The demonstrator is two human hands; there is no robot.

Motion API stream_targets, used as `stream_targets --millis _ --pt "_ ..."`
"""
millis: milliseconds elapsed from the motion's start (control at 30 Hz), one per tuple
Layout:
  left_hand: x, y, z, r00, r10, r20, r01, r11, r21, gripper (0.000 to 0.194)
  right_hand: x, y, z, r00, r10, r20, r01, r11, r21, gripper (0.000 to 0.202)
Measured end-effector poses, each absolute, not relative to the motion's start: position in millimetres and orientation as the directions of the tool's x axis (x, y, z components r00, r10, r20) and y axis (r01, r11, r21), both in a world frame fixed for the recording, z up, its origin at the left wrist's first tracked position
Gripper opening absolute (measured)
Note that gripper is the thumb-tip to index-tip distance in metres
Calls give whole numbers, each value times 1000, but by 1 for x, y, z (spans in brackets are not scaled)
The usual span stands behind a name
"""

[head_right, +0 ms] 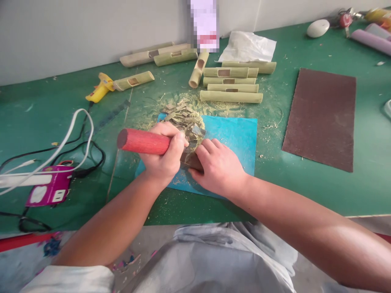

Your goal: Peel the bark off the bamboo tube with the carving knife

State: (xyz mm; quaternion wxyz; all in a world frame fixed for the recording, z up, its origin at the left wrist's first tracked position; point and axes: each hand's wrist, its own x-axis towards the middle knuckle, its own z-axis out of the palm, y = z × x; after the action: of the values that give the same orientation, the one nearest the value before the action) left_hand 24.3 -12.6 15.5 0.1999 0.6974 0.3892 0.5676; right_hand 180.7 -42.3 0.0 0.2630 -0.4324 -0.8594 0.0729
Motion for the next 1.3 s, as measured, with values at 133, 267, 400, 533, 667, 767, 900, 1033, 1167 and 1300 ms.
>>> stream_targets --millis 133,267,400,533,667,767,900,1033,1167,1300 --pt "27 -12 15 17 778 628 300 -603 739 28 180 -42 -2 -491 773 402 679 629 -379 18" --pt "28 -10 13 -60 820 569 210 -547 810 27 179 -41 -3 -475 791 387 674 609 -419 17" --pt "30 -5 13 -255 817 518 53 -523 851 25 179 -41 -3 -476 783 401 678 617 -399 18" --pt "30 -5 15 -187 812 554 78 -549 832 24 179 -43 -2 -494 772 399 697 626 -349 18" --pt "28 -8 15 -115 802 586 162 -567 808 23 180 -43 -2 -507 768 392 712 630 -312 19" --pt "27 -9 14 -90 792 604 208 -578 789 23 180 -43 -2 -508 770 386 716 627 -308 20" --pt "27 -9 12 -79 786 613 217 -587 780 24 180 -44 -1 -514 765 388 711 633 -306 20" --pt "25 -9 11 -17 768 640 261 -615 745 23 180 -44 -2 -516 768 379 707 632 -318 17" --pt "25 -9 13 34 779 626 265 -611 746 27 179 -44 -4 -518 760 392 692 642 -331 18" --pt "29 -10 15 -80 845 528 148 -514 845 32 178 -44 -5 -535 734 419 680 668 -303 18"
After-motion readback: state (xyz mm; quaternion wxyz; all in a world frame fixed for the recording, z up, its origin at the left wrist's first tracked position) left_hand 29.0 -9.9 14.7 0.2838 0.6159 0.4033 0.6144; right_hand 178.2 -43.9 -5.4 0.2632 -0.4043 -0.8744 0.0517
